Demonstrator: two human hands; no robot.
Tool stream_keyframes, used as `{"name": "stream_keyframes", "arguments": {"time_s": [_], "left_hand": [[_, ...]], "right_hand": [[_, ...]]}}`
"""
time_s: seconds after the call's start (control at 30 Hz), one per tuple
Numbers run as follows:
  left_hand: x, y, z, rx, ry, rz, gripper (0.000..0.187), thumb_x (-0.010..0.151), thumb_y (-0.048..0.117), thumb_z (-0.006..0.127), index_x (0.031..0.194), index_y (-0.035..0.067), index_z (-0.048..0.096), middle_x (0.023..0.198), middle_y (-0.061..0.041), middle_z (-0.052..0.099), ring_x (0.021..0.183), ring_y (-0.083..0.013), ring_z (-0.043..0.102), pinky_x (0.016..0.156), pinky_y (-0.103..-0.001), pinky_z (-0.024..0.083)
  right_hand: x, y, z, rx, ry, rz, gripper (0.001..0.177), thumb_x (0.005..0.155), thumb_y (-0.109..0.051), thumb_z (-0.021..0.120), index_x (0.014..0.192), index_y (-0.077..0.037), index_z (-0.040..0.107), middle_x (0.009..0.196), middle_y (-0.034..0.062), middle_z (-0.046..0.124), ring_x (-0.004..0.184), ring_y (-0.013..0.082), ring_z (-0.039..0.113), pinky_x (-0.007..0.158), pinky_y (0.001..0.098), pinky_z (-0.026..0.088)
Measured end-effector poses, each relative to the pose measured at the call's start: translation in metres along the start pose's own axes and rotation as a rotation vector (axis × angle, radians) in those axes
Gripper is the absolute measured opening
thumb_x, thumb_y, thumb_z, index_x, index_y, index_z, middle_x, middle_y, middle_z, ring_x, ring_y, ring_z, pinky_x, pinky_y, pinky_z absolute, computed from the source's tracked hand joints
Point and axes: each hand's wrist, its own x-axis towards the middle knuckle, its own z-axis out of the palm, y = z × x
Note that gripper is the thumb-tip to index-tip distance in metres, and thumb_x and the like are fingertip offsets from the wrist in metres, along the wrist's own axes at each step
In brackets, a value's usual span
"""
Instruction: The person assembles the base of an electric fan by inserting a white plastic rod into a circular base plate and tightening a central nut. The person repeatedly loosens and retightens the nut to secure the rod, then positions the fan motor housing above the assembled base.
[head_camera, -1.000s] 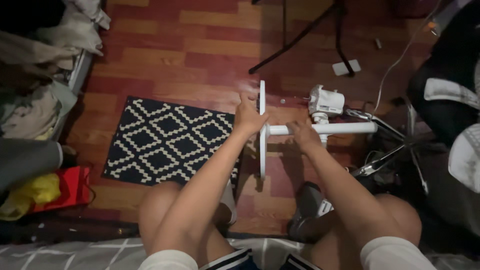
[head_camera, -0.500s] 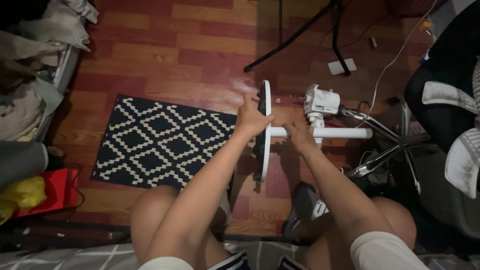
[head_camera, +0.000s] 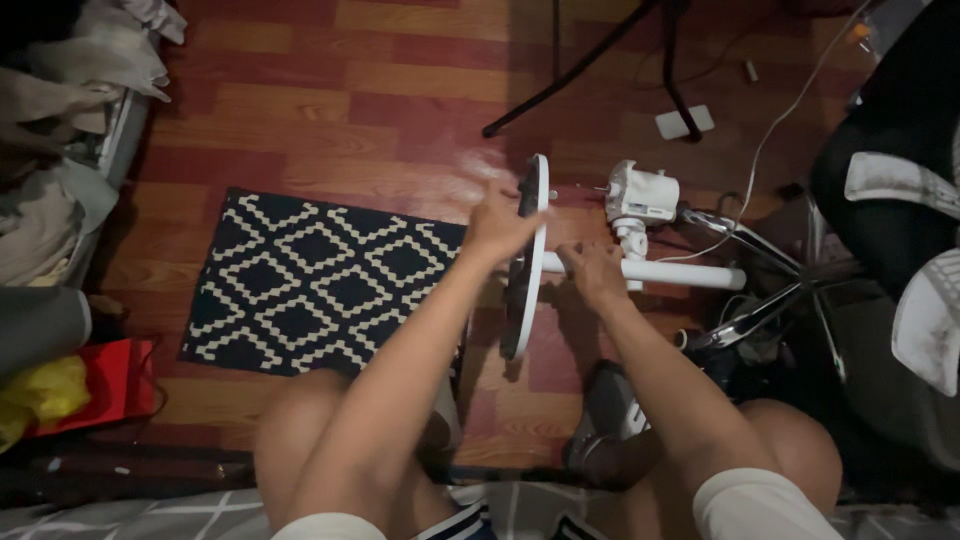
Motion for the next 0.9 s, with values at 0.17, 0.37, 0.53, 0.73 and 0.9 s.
{"name": "stream_keyframes", "arguments": {"time_s": [0.17,0.37,0.53,0.73,0.9], "left_hand": [[0.009,-0.063,0.000,-0.021,0.050,0.012,0.026,0.083,0.028,0.079,0.099,0.008,0.072,0.100,-0.012,0.075,0.094,-0.0262,0.074,0.085,-0.036,0.058],[-0.017,-0.114,0.020,-0.204,-0.116,-0.141,0.026,0.082,0.013,0.074,0.108,0.012,0.073,0.107,-0.008,0.073,0.091,-0.0251,0.074,0.075,-0.039,0.061],[-0.026,-0.119,0.043,-0.020,-0.211,-0.023,0.028,0.085,0.014,0.078,0.112,0.013,0.074,0.102,-0.012,0.078,0.092,-0.0233,0.076,0.083,-0.035,0.059],[-0.030,-0.117,0.066,-0.009,-0.334,-0.111,0.023,0.089,0.015,0.073,0.112,0.014,0.074,0.107,-0.011,0.075,0.099,-0.0268,0.073,0.086,-0.037,0.055],[-0.030,-0.120,0.069,-0.049,-0.296,-0.074,0.015,0.093,0.017,0.072,0.105,0.008,0.073,0.104,-0.015,0.076,0.099,-0.0309,0.074,0.087,-0.039,0.055]], "right_hand": [[-0.008,-0.003,-0.011,0.116,0.044,-0.015,0.033,0.084,-0.026,0.072,0.117,-0.027,0.067,0.113,0.0123,0.066,0.110,0.0350,0.061,0.094,0.0560,0.039],[-0.009,-0.005,-0.014,0.151,0.132,-0.048,0.035,0.081,-0.026,0.073,0.116,-0.023,0.067,0.117,0.0120,0.066,0.110,0.0341,0.061,0.092,0.0581,0.038],[-0.018,0.008,-0.005,0.064,0.076,-0.028,0.032,0.086,-0.019,0.068,0.119,-0.021,0.068,0.115,0.0128,0.066,0.111,0.0326,0.061,0.094,0.0550,0.040],[-0.016,0.009,-0.005,0.043,0.030,-0.018,0.038,0.088,-0.009,0.059,0.122,-0.021,0.068,0.108,0.0138,0.065,0.108,0.0335,0.061,0.096,0.0557,0.040],[-0.012,0.001,-0.015,0.111,-0.008,0.018,0.031,0.090,-0.012,0.061,0.120,-0.020,0.067,0.108,0.0158,0.064,0.110,0.0354,0.061,0.099,0.0549,0.040]]}}
